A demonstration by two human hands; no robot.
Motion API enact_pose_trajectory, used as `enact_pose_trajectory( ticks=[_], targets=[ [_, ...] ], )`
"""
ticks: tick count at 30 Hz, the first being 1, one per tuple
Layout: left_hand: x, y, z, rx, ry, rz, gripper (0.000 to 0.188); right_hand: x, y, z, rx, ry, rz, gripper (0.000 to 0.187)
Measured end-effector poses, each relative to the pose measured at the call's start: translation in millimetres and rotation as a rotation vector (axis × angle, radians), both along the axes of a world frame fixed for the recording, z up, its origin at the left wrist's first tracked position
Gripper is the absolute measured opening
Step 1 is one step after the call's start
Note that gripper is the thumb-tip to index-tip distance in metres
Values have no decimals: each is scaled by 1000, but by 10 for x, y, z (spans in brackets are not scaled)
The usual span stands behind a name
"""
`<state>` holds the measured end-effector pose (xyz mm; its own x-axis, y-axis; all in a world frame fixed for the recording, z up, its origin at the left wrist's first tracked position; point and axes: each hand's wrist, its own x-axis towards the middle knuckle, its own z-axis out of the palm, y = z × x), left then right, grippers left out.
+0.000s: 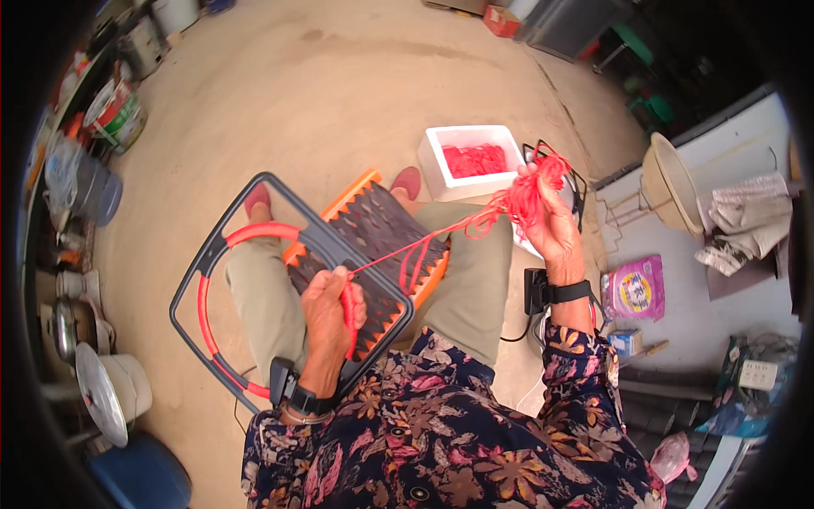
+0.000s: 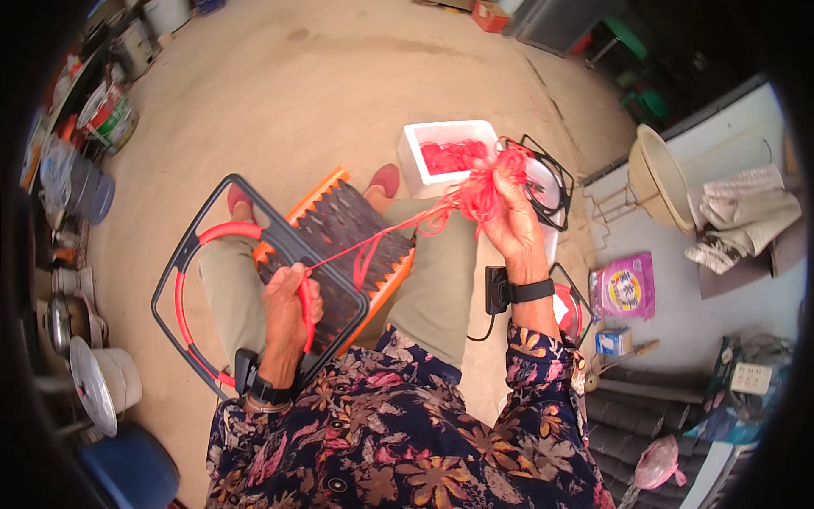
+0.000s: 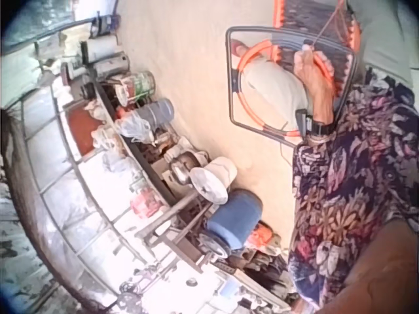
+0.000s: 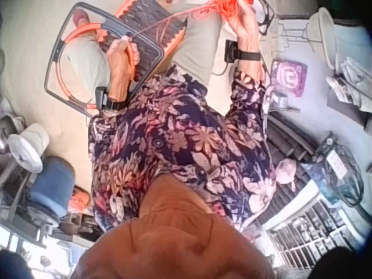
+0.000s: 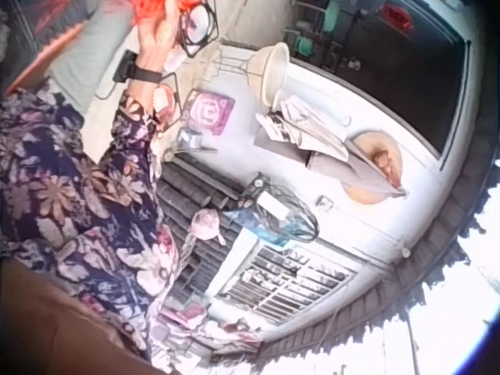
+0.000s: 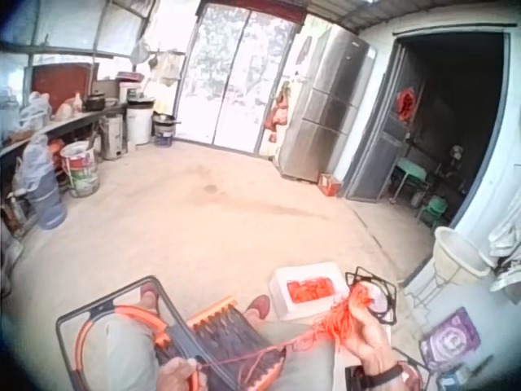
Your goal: Wrapping and weaving red plastic ribbon around a furniture frame component.
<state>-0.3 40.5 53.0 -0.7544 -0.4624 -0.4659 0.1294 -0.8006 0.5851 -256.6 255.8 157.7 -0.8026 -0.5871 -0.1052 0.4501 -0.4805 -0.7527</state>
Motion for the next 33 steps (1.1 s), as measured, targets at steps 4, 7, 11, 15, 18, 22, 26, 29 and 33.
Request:
enact_pose_trajectory(
  ticks=[4,7,11,15,18,22,26,29,33],
  targets=[
    [95,78,233,-63,-16,-41,20,231,80,201,-64,2,50,40],
    [72,218,356,-139,21,-123,20,239,396,151,-64,114,-47,38],
    [49,241,262,-163,5,-178,21,215,820,-88,419,297,-232,28],
    [83,243,195,-191,-31,-226,20,341,855,-177,263,70,-243,24],
    [77,278,112,-249,-69,-249,20,419,828,-326,39,-93,-247,26],
    [87,332,49,-295,-118,-276,21,458,828,-538,-146,-289,-219,27],
    [17,463,153,-329,-97,-336,21,446,968,-799,10,-204,-414,34],
    [9,466,27,-305,-115,-415,21,504,1035,-796,82,-181,-419,34],
    [-55,446,21,-304,-192,-436,19,608,1184,-794,-88,-133,-307,34]
  ],
)
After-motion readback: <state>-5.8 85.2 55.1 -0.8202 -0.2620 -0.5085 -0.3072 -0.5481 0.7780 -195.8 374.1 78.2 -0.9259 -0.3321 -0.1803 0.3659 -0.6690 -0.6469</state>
